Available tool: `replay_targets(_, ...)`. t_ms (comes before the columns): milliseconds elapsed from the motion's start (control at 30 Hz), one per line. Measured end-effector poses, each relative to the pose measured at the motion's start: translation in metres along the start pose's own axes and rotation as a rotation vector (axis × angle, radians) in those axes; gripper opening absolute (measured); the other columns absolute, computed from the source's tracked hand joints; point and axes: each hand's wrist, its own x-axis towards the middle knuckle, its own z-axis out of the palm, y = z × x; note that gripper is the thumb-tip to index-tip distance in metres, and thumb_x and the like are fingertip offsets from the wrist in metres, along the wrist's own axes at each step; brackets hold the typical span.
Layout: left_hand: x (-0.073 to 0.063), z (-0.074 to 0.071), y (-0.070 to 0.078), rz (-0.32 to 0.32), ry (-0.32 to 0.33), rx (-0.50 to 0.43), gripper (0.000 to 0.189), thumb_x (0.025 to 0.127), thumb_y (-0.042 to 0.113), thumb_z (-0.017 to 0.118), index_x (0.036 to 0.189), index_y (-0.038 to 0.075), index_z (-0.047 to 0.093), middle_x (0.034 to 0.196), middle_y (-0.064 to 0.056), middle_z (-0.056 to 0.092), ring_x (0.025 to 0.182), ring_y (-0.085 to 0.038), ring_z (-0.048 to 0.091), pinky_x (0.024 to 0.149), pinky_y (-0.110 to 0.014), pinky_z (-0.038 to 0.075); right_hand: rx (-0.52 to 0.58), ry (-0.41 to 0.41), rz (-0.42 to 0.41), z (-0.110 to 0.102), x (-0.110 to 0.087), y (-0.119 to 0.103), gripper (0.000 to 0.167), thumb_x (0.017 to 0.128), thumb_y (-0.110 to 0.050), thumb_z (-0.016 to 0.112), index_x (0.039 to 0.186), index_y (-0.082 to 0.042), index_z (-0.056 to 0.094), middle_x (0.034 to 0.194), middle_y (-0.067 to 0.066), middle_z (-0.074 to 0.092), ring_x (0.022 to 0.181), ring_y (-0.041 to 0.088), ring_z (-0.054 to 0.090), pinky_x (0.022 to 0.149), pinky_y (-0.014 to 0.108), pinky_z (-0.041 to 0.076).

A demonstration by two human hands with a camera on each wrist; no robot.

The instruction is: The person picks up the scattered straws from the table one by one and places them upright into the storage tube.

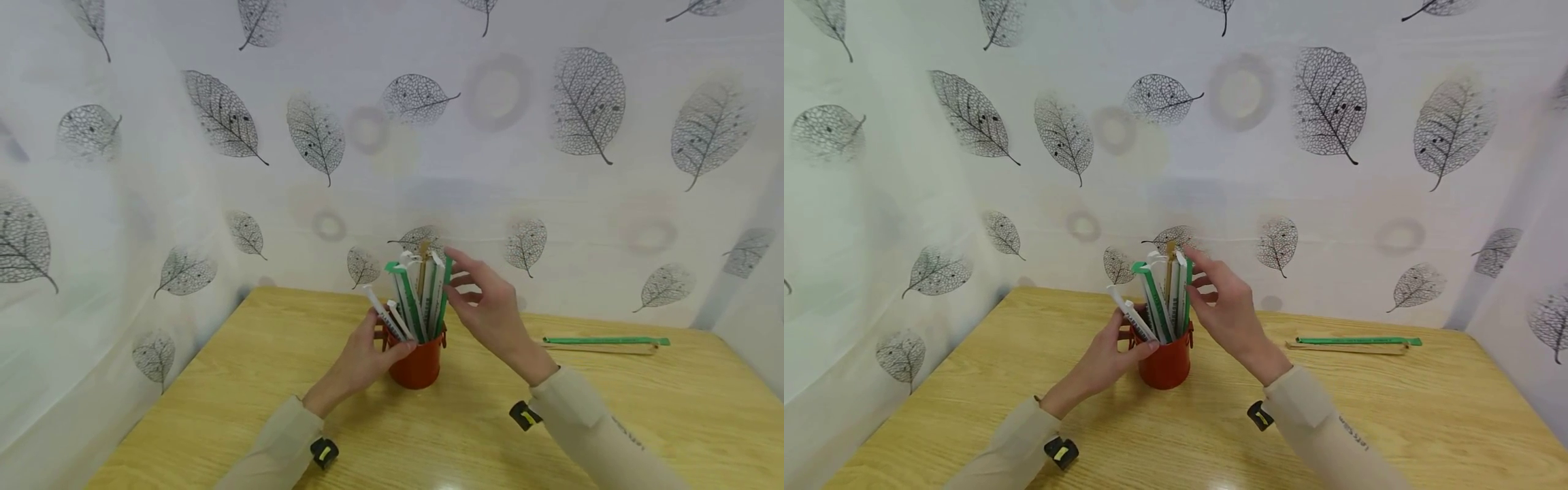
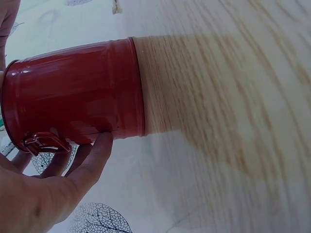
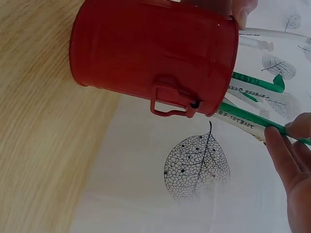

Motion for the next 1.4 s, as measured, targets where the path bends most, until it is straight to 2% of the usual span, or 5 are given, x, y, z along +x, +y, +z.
replay_targets(400,-0.001,-0.001,0.000,-0.008,-0.004,0.002,0.070,0.093,0.047,0.073,0.149,0.020,0.039,0.139,-0.007,0.057,0.120,-0.028,0.061,0.099,-0.047,0.055,-0.013,-0.042,0.068,0.011,-0.018,0.007,0.067,0.082,0.014,0.075,0.143,-0.006,0.056,0.109,0.015,0.069,0.089,0.027,0.074,0.066,0.026,0.062)
replay_targets(833,0.000,0.000,-0.002,0.004,-0.002,0.006,0.071,0.093,0.046,0.073,0.148,0.017,0.040,0.143,-0.014,0.055,0.123,-0.029,0.059,0.103,-0.050,0.052,-0.019,-0.116,0.073,0.013,-0.030,0.011,0.073,0.083,0.012,0.075,0.149,-0.008,0.051,0.108,0.014,0.068,0.091,0.024,0.073,0.068,0.026,0.062)
replay_targets(1133,0.000,0.002,-0.002,-0.005,-0.017,0.017,0.074,0.093,0.047,0.072,0.149,0.014,0.039,0.142,-0.016,0.055,0.121,-0.034,0.061,0.098,-0.051,0.054,-0.047,-0.130,0.076,-0.015,-0.044,0.022,0.081,0.083,0.010,0.075,0.155,-0.010,0.044,0.105,0.013,0.073,0.085,0.022,0.075,0.069,0.026,0.062)
replay_targets(1267,-0.001,0.001,-0.001,-0.012,-0.010,0.028,0.073,0.092,0.047,0.073,0.150,0.016,0.039,0.141,-0.015,0.055,0.120,-0.034,0.062,0.096,-0.050,0.055,-0.128,-0.122,0.057,-0.036,-0.049,0.037,0.064,0.082,0.013,0.074,0.141,-0.006,0.059,0.100,0.009,0.074,0.084,0.021,0.073,0.067,0.017,0.059)
replay_targets(1400,-0.001,0.000,-0.001,-0.016,-0.011,0.027,0.074,0.092,0.048,0.072,0.150,0.015,0.038,0.142,-0.015,0.054,0.121,-0.034,0.062,0.096,-0.050,0.055,-0.246,-0.203,0.097,-0.061,-0.056,0.054,0.039,0.084,0.012,0.072,0.119,-0.004,0.072,0.100,0.008,0.075,0.084,0.021,0.072,0.064,0.019,0.058)
